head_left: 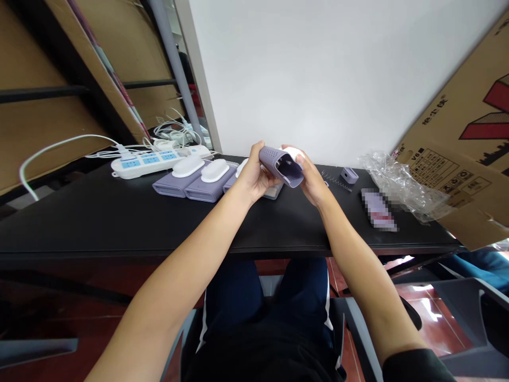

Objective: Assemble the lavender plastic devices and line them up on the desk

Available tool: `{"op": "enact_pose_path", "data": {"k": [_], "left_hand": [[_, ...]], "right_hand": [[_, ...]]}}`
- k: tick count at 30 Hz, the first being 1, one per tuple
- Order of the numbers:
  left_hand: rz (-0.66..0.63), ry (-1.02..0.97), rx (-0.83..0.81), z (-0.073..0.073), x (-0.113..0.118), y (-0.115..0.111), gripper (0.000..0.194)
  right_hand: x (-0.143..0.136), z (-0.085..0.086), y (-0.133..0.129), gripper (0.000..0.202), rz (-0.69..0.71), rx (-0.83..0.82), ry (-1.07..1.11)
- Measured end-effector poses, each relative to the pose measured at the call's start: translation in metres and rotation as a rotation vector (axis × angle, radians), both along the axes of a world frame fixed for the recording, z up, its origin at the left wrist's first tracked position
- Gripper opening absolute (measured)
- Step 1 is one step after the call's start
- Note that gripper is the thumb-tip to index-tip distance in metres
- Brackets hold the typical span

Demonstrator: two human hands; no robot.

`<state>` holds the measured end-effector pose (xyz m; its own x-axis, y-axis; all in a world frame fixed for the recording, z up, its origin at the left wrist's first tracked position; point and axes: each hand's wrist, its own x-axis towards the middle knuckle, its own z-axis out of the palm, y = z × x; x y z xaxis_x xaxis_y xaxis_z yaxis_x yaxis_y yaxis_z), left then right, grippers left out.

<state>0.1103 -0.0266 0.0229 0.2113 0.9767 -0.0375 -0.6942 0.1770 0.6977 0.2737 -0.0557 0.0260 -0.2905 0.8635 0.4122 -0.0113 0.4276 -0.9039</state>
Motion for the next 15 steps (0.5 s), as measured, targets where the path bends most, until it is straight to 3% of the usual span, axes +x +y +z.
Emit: {"op": "enact_pose_path", "data": {"k": [10,15], "left_hand": [[0.025,0.018,0.030,0.0021,-0.0023,-0.0005,0.055],[0.241,0.026,0.124,0.0048,-0.0070,0.0027,0.048]], "right_hand": [[0.0007,0.0010,-0.0014,0.079,0.019,-0.044,0.029],[0.0026,-0.0029,0.0031,0.067,0.084,-0.173,0.103]]}}
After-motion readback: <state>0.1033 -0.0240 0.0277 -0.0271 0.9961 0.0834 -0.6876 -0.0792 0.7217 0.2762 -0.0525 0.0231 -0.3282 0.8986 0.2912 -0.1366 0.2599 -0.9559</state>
